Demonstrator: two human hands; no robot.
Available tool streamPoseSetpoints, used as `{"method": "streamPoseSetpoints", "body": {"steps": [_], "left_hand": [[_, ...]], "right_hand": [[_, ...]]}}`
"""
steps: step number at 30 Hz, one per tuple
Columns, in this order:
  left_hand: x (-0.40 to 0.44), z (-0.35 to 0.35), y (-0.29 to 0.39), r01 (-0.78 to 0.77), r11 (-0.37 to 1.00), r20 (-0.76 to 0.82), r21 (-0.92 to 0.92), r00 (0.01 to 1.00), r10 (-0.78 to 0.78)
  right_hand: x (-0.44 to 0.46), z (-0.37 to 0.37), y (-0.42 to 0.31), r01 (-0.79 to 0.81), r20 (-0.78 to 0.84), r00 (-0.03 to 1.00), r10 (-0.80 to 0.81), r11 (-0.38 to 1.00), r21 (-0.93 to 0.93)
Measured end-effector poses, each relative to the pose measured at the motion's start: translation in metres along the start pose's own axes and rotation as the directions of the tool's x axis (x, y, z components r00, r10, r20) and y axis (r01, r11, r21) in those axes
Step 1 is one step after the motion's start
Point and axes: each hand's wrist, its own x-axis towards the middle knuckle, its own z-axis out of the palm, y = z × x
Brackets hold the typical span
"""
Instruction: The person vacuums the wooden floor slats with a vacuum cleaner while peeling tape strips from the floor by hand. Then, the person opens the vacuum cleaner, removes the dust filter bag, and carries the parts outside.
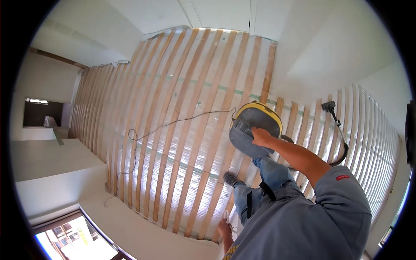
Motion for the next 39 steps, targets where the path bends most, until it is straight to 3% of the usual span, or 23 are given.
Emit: {"method": "streamPoseSetpoints", "body": {"steps": [3,7,8,11,13,16,17,19,20,22,23,25,26,28,29,31,32,33,34,35,36,37,39], "left_hand": [[-0.005,-0.031,0.002,-0.015,1.000,0.034,0.008,0.999,0.015],[0.010,-0.078,-0.048,0.038,0.980,-0.009,-0.196,0.999,-0.041],[0.007,-0.091,-0.059,-0.014,0.967,-0.074,-0.255,0.997,-0.005],[-0.007,-0.133,-0.086,0.010,0.988,-0.180,-0.151,0.983,-0.037],[-0.009,-0.152,-0.113,0.023,0.971,-0.197,-0.240,0.978,-0.071],[-0.042,-0.171,-0.116,0.072,0.975,-0.246,-0.209,0.961,-0.123],[-0.047,-0.174,-0.116,0.079,0.977,-0.257,-0.200,0.958,-0.130],[-0.037,-0.170,-0.109,0.109,0.967,-0.257,-0.229,0.952,-0.169],[-0.029,-0.166,-0.104,0.068,0.966,-0.273,-0.250,0.952,-0.137],[-0.007,-0.155,-0.085,0.007,0.985,-0.269,-0.172,0.962,-0.054],[0.001,-0.146,-0.061,-0.048,0.997,-0.266,-0.057,0.963,0.031],[0.016,-0.124,-0.001,-0.080,0.997,-0.109,-0.008,0.991,0.079],[0.033,-0.116,0.027,-0.163,0.976,0.000,0.147,0.986,0.165],[0.073,-0.096,0.073,-0.429,0.816,0.171,0.388,0.903,0.394],[0.090,-0.080,0.097,-0.501,0.734,0.210,0.457,0.864,0.458],[0.114,-0.045,0.154,-0.552,0.610,0.255,0.568,0.823,0.508],[0.122,-0.028,0.191,-0.527,0.629,0.296,0.572,0.848,0.441],[0.130,-0.013,0.215,-0.496,0.647,0.332,0.579,0.868,0.368],[0.140,-0.003,0.224,-0.487,0.647,0.332,0.587,0.873,0.357],[0.154,0.008,0.237,-0.563,0.525,0.404,0.638,0.826,0.394],[0.168,0.018,0.252,-0.631,0.393,0.473,0.669,0.769,0.430],[0.174,0.026,0.260,-0.603,0.392,0.469,0.695,0.793,0.388],[0.188,0.036,0.263,-0.636,0.212,0.554,0.742,0.760,0.340]], "right_hand": [[-0.026,0.015,-0.060,0.090,0.089,0.992,-0.084,0.993,-0.071],[-0.045,0.043,-0.106,0.272,0.199,0.951,-0.236,0.946,-0.179],[-0.047,0.055,-0.114,0.279,0.212,0.947,-0.241,0.944,-0.174],[-0.043,0.096,-0.136,0.322,0.261,0.924,-0.279,0.937,-0.138],[-0.037,0.136,-0.136,0.410,0.352,0.873,-0.337,0.898,-0.158],[-0.023,0.196,-0.175,0.442,0.275,0.870,-0.409,0.895,-0.068],[-0.027,0.212,-0.190,0.441,0.280,0.868,-0.411,0.896,-0.052],[-0.027,0.224,-0.219,0.420,0.458,0.835,-0.305,0.892,-0.170],[-0.027,0.227,-0.223,0.412,0.457,0.836,-0.304,0.898,-0.157],[-0.036,0.230,-0.217,0.503,0.216,0.859,-0.464,0.845,-0.182],[-0.039,0.231,-0.214,0.483,0.233,0.866,-0.443,0.861,-0.160],[-0.032,0.221,-0.203,0.544,0.041,0.839,-0.543,0.835,-0.079],[-0.032,0.214,-0.196,0.528,0.042,0.849,-0.526,0.846,-0.076],[-0.033,0.203,-0.183,0.437,-0.266,0.890,-0.371,0.861,0.260],[-0.035,0.194,-0.174,0.416,-0.259,0.900,-0.351,0.869,0.267],[-0.033,0.180,-0.145,0.043,-0.299,0.950,0.087,0.914,0.403],[-0.026,0.206,-0.124,-0.121,-0.260,0.925,0.276,0.864,0.489],[-0.027,0.209,-0.111,-0.139,-0.240,0.927,0.288,0.859,0.493],[-0.025,0.209,-0.102,-0.278,0.066,0.950,0.306,0.728,0.627],[-0.016,0.205,-0.095,-0.429,0.350,0.903,0.250,0.577,0.695],[-0.008,0.208,-0.092,-0.451,0.390,0.890,0.237,0.591,0.669],[-0.004,0.208,-0.087,-0.428,0.377,0.900,0.218,0.602,0.674],[-0.008,0.198,-0.096,-0.400,0.294,0.916,0.272,0.591,0.700]]}}
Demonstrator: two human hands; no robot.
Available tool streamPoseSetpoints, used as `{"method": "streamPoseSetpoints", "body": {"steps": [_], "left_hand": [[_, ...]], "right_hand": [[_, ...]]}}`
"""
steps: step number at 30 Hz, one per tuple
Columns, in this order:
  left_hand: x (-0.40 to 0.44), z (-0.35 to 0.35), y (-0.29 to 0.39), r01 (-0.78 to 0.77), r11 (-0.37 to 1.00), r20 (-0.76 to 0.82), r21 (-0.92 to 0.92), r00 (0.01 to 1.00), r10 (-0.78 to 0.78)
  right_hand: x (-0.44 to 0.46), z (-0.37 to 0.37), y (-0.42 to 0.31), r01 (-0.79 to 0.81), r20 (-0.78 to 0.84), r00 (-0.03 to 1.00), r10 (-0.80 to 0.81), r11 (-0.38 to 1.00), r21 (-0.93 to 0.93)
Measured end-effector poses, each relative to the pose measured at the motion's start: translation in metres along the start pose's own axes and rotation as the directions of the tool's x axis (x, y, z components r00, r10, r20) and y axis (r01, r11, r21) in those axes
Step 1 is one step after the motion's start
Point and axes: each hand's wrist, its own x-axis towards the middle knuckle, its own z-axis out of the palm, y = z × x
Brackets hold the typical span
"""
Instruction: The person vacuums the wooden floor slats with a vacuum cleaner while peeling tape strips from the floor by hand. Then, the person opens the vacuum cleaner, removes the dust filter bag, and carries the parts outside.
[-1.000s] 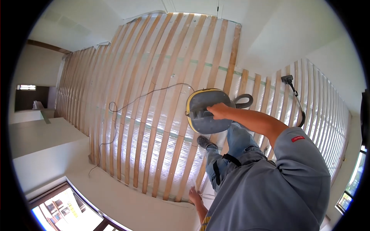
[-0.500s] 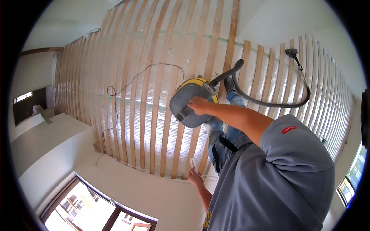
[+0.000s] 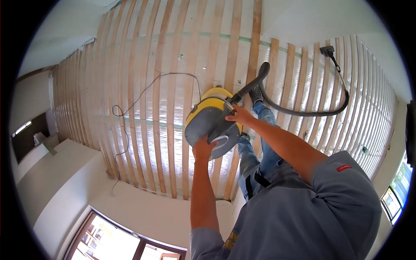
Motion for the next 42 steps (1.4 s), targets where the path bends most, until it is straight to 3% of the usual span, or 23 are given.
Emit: {"method": "streamPoseSetpoints", "body": {"steps": [4,7,9,11,14,15,17,18,19,21,22,23,24,25,26,29,33,36,37,38,39,41,42], "left_hand": [[0.021,0.008,0.003,0.009,0.986,0.054,0.166,0.998,-0.018],[0.025,0.011,-0.002,-0.048,0.987,0.006,0.156,0.999,0.048],[0.026,0.015,-0.011,-0.065,0.989,-0.010,0.135,0.998,0.067],[0.033,0.020,-0.018,-0.051,0.998,-0.028,-0.033,0.998,0.050],[0.033,0.020,-0.015,-0.003,1.000,-0.065,0.002,0.998,0.003],[0.045,0.054,-0.034,0.042,0.970,-0.085,-0.240,0.994,-0.064],[0.047,0.041,-0.026,0.058,0.989,-0.023,-0.138,0.998,-0.061],[0.026,-0.001,0.000,0.020,0.978,0.106,0.207,0.993,-0.042],[0.025,0.003,-0.003,0.012,0.977,0.090,0.212,0.995,-0.031],[0.022,0.009,-0.003,0.024,0.984,0.073,0.177,0.997,-0.037],[0.020,0.007,-0.003,0.039,0.989,0.068,0.139,0.997,-0.049],[0.015,0.003,-0.002,0.027,0.989,0.038,0.147,0.999,-0.033],[0.008,0.000,-0.001,0.016,0.987,0.015,0.158,1.000,-0.019],[0.005,-0.001,-0.002,0.039,0.988,0.009,0.149,0.999,-0.041],[0.005,0.002,-0.003,0.043,0.989,0.013,0.145,0.999,-0.046],[0.005,0.012,-0.010,-0.019,0.994,-0.086,0.106,0.996,0.029],[0.002,0.020,-0.023,-0.134,0.986,-0.152,0.098,0.977,0.148],[0.000,0.020,-0.041,-0.216,0.976,-0.251,-0.043,0.947,0.199],[0.002,0.019,-0.048,-0.225,0.973,-0.247,-0.050,0.947,0.207],[0.003,0.015,-0.055,-0.145,0.958,-0.360,-0.247,0.932,0.048],[0.006,0.013,-0.057,-0.094,0.894,-0.424,-0.439,0.899,-0.113],[0.016,0.021,-0.065,-0.187,0.840,-0.569,-0.510,0.806,-0.166],[0.014,0.017,-0.059,-0.180,0.835,-0.637,-0.520,0.733,-0.239]], "right_hand": [[-0.011,-0.005,-0.020,-0.072,-0.056,0.996,0.067,0.994,-0.088],[-0.012,-0.006,-0.023,-0.138,-0.021,0.990,0.143,0.980,0.141],[-0.002,0.000,-0.011,-0.129,-0.015,0.991,0.134,0.973,0.189],[0.003,0.001,-0.005,-0.133,-0.009,0.990,0.140,0.960,0.247],[0.006,0.002,0.001,-0.050,0.010,0.999,0.049,0.979,0.199],[0.001,0.001,-0.011,-0.038,0.015,0.999,0.036,0.985,0.168],[-0.002,0.008,-0.025,-0.042,0.039,0.999,0.034,0.969,0.245],[0.007,0.014,-0.020,-0.081,0.062,0.996,0.071,0.979,0.186],[0.010,0.021,-0.015,-0.092,0.078,0.994,0.072,0.952,0.291],[0.014,0.036,-0.028,-0.036,-0.125,0.992,0.032,0.999,-0.028],[0.027,0.048,-0.016,-0.027,-0.225,0.974,0.018,0.999,-0.037],[0.030,0.059,-0.033,-0.241,-0.376,0.918,0.125,0.929,-0.282],[0.038,0.072,-0.039,-0.375,-0.514,0.843,0.159,0.859,-0.349],[0.033,0.088,-0.049,-0.446,-0.655,0.733,0.182,0.856,-0.261],[0.032,0.086,-0.053,-0.473,-0.612,0.755,0.236,0.842,-0.259],[0.017,0.082,-0.065,-0.341,-0.421,0.899,0.122,0.798,-0.497],[0.016,0.089,-0.067,-0.327,-0.475,0.880,0.003,0.728,-0.603],[0.036,0.090,-0.047,-0.294,-0.474,0.874,-0.105,0.662,-0.689],[0.041,0.089,-0.047,-0.310,-0.496,0.868,-0.014,0.764,-0.565],[0.041,0.084,-0.048,-0.337,-0.516,0.852,0.087,0.845,-0.416],[0.024,0.091,-0.060,-0.301,-0.491,0.870,-0.043,0.743,-0.598],[0.026,0.090,-0.068,-0.382,-0.590,0.795,0.143,0.873,-0.302],[0.020,0.093,-0.076,-0.386,-0.619,0.769,0.159,0.887,-0.252]]}}
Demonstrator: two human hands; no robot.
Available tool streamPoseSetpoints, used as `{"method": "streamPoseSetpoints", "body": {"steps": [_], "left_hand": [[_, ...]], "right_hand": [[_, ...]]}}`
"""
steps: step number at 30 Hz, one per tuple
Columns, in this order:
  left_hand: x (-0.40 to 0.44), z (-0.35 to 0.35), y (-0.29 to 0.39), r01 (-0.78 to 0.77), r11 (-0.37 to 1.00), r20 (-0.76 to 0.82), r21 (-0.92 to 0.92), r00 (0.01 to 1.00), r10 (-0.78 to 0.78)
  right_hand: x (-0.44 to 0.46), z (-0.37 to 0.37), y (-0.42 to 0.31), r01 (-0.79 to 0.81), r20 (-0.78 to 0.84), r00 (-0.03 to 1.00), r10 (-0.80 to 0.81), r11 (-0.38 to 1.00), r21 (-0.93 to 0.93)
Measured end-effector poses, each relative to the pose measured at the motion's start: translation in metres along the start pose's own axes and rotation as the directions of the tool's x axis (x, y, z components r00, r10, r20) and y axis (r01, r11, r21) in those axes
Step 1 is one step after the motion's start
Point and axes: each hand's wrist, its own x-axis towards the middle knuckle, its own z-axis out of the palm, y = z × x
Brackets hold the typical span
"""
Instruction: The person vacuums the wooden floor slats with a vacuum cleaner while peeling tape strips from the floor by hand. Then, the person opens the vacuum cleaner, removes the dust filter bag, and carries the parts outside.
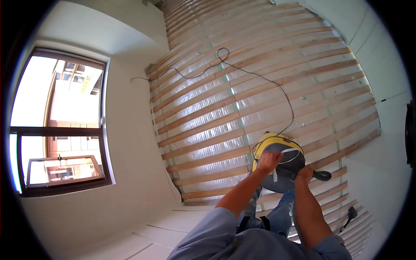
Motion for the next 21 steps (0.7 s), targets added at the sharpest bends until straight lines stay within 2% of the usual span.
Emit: {"method": "streamPoseSetpoints", "body": {"steps": [1,2,3,4,6,7,8,11,13,14,16,17,18,20,21], "left_hand": [[0.000,0.004,0.004,0.021,0.999,-0.073,0.029,0.997,-0.019],[0.000,0.010,0.006,0.011,1.000,-0.076,0.018,0.997,-0.009],[-0.001,0.016,0.006,-0.057,0.996,-0.079,0.064,0.995,0.062],[-0.001,0.021,0.006,-0.129,0.986,-0.074,0.106,0.988,0.137],[0.003,0.026,0.014,-0.123,0.975,-0.076,0.182,0.987,0.139],[0.006,0.037,0.005,-0.155,0.972,-0.035,0.178,0.986,0.164],[0.009,0.046,-0.001,-0.162,0.974,0.002,0.160,0.987,0.163],[0.015,0.046,0.008,-0.217,0.959,0.076,0.181,0.976,0.207],[0.015,0.052,0.006,-0.225,0.955,0.001,0.192,0.973,0.229],[0.013,0.057,0.004,-0.253,0.950,0.038,0.186,0.967,0.250],[0.010,0.065,-0.003,-0.164,0.946,0.006,0.278,0.986,0.169],[0.011,0.067,-0.005,-0.164,0.955,0.014,0.248,0.986,0.165],[0.012,0.069,-0.004,-0.187,0.951,0.048,0.245,0.982,0.181],[0.012,0.068,-0.003,-0.232,0.942,-0.016,0.244,0.970,0.243],[0.012,0.071,-0.008,-0.248,0.933,-0.016,0.260,0.965,0.261]], "right_hand": [[0.010,0.007,0.006,0.036,-0.049,0.998,-0.037,0.999,-0.020],[0.011,0.004,0.002,-0.003,-0.047,0.999,0.002,1.000,-0.008],[0.009,0.004,-0.003,-0.041,-0.040,0.998,0.041,0.999,0.005],[0.018,0.013,0.005,-0.025,-0.110,0.994,0.023,1.000,-0.014],[0.029,0.025,0.012,-0.034,-0.198,0.980,0.019,0.997,-0.069],[0.028,0.021,0.008,-0.056,-0.184,0.982,0.046,0.997,-0.051],[0.032,0.026,0.013,-0.021,-0.237,0.971,0.011,0.999,-0.038],[0.014,0.001,-0.011,-0.094,-0.219,0.971,0.091,0.996,-0.003],[0.009,-0.006,-0.016,-0.053,-0.184,0.981,0.058,0.998,0.034],[0.012,-0.003,-0.013,-0.093,-0.195,0.976,0.100,0.995,0.047],[0.023,0.006,-0.003,-0.029,-0.235,0.972,0.018,0.999,-0.046],[0.022,0.003,-0.004,-0.033,-0.231,0.973,0.028,0.999,-0.021],[0.019,0.002,-0.006,-0.037,-0.223,0.974,0.037,0.999,0.005],[0.018,0.004,-0.008,-0.084,-0.257,0.962,0.091,0.996,0.038],[0.018,0.003,-0.008,-0.042,-0.267,0.962,0.056,0.998,0.056]]}}
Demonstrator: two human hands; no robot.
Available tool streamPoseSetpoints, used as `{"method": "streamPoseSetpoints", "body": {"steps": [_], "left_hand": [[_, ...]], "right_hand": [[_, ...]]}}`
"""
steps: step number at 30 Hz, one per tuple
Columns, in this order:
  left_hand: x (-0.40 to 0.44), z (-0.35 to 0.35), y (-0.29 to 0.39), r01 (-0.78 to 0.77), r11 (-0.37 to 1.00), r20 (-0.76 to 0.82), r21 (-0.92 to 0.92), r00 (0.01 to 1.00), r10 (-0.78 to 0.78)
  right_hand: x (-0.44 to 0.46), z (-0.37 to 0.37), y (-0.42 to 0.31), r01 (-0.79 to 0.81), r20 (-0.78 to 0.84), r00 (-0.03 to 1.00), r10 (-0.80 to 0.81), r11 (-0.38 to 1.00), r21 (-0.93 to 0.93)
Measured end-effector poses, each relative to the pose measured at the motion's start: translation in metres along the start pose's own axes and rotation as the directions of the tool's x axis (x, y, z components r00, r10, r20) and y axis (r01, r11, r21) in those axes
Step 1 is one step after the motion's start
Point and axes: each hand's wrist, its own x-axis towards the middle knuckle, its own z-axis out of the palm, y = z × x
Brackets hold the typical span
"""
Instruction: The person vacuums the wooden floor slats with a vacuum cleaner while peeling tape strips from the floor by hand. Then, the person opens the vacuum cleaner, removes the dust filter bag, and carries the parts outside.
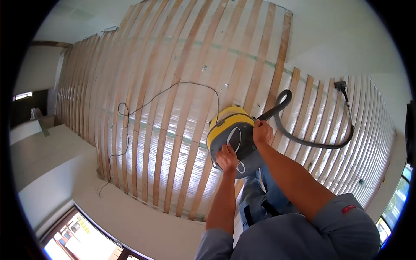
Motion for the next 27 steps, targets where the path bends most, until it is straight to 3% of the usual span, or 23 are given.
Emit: {"method": "streamPoseSetpoints", "body": {"steps": [3,4,7,8,9,11,12,15,17,20,27], "left_hand": [[0.007,-0.003,0.009,-0.075,0.992,0.092,0.098,0.994,0.067],[0.011,-0.011,0.020,-0.196,0.969,0.148,0.150,0.974,0.174],[0.009,0.008,0.023,-0.286,0.957,0.321,0.048,0.912,0.256],[0.003,0.020,0.016,-0.193,0.981,0.313,0.024,0.933,0.176],[0.002,0.023,0.021,-0.225,0.974,0.341,0.012,0.917,0.208],[-0.002,0.028,0.031,-0.192,0.938,0.269,0.289,0.956,0.113],[-0.001,0.026,0.043,-0.019,0.940,0.258,0.340,0.963,-0.074],[0.002,0.020,0.049,-0.047,0.956,0.261,0.290,0.965,-0.031],[0.001,0.022,0.048,-0.057,0.949,0.282,0.311,0.959,-0.035],[-0.002,0.022,0.050,0.031,0.940,0.248,0.341,0.961,-0.122],[0.000,0.025,0.047,-0.042,0.966,0.265,0.255,0.964,-0.028]], "right_hand": [[0.003,-0.006,0.001,-0.031,0.013,0.999,0.030,0.999,0.019],[0.004,-0.005,0.001,-0.005,-0.016,1.000,0.005,1.000,0.025],[0.006,0.001,0.007,0.028,-0.078,0.997,-0.025,0.999,0.029],[0.005,-0.008,0.002,0.023,-0.078,0.997,-0.020,0.999,0.043],[0.005,-0.005,0.003,-0.020,-0.091,0.996,0.024,0.999,0.047],[0.006,-0.001,0.009,0.067,-0.143,0.988,-0.059,0.997,0.049],[0.008,-0.004,0.010,0.038,-0.142,0.989,-0.032,0.998,0.040],[0.005,-0.009,0.009,0.055,-0.137,0.990,-0.046,0.996,0.066],[0.005,-0.011,0.011,0.103,-0.224,0.972,-0.075,0.988,0.116],[0.004,-0.017,0.013,0.058,-0.178,0.984,-0.024,0.980,0.191],[0.002,-0.023,0.027,0.020,-0.078,0.997,0.012,0.916,0.400]]}}
